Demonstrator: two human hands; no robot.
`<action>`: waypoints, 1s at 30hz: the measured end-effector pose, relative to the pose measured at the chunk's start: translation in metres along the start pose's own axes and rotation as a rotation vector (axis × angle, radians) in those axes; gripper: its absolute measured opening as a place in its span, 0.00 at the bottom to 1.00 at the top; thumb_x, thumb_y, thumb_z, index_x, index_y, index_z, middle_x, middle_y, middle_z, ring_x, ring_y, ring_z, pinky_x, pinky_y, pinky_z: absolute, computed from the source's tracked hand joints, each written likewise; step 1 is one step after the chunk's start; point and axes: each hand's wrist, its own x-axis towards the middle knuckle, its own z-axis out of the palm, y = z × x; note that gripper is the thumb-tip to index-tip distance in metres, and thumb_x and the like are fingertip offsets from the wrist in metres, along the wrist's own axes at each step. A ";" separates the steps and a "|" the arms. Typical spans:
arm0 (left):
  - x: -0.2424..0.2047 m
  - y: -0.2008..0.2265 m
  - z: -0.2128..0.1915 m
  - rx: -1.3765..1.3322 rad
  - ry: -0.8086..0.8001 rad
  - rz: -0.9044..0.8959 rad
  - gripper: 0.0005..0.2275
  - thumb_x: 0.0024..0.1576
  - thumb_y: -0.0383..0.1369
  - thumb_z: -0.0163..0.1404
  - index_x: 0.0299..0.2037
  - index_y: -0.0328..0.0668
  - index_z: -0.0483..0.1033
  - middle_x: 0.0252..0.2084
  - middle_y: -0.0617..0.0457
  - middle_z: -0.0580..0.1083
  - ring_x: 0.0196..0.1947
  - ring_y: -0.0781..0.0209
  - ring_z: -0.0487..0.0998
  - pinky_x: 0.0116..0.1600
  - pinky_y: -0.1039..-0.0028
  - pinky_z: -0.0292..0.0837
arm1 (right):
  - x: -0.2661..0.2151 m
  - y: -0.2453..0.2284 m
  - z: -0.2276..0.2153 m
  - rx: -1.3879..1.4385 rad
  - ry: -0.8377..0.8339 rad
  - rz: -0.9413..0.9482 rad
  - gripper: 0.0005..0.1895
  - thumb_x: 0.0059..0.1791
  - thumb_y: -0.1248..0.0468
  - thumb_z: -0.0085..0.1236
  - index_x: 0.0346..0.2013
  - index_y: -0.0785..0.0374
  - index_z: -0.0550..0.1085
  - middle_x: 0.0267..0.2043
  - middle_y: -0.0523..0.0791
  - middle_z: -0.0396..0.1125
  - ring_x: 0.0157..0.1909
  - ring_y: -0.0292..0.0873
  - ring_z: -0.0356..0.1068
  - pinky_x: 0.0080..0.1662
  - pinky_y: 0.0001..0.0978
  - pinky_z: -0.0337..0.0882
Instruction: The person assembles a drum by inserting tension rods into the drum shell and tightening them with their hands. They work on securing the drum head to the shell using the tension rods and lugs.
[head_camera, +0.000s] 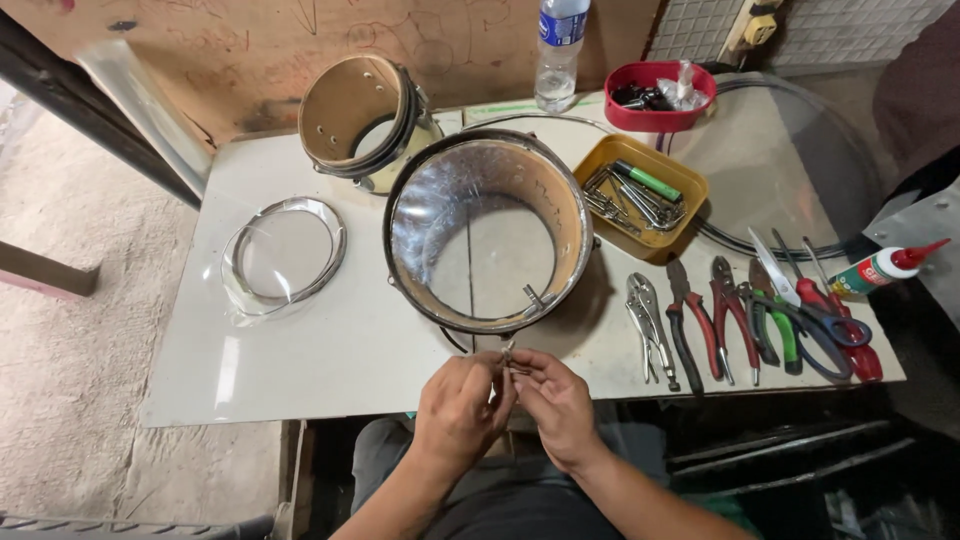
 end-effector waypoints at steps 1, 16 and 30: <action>0.001 -0.002 0.001 -0.002 0.001 0.001 0.07 0.57 0.24 0.54 0.34 0.35 0.67 0.39 0.46 0.78 0.27 0.51 0.73 0.35 0.66 0.73 | 0.002 0.000 0.002 -0.001 0.001 -0.002 0.18 0.49 0.75 0.56 0.54 0.72 0.73 0.51 0.56 0.75 0.53 0.47 0.75 0.57 0.36 0.75; 0.004 -0.024 0.014 0.026 -0.221 -0.065 0.11 0.47 0.23 0.53 0.26 0.43 0.60 0.22 0.50 0.65 0.22 0.48 0.65 0.28 0.60 0.62 | 0.006 0.001 -0.006 -0.022 0.092 0.131 0.22 0.46 0.76 0.55 0.56 0.69 0.74 0.54 0.55 0.73 0.56 0.47 0.72 0.47 0.39 0.78; 0.022 -0.034 0.008 0.115 -0.320 -0.077 0.05 0.59 0.33 0.52 0.31 0.50 0.78 0.33 0.55 0.72 0.26 0.50 0.77 0.29 0.66 0.74 | 0.033 0.017 -0.043 -0.623 0.170 -0.190 0.09 0.42 0.70 0.69 0.37 0.63 0.84 0.26 0.45 0.71 0.20 0.33 0.64 0.23 0.24 0.68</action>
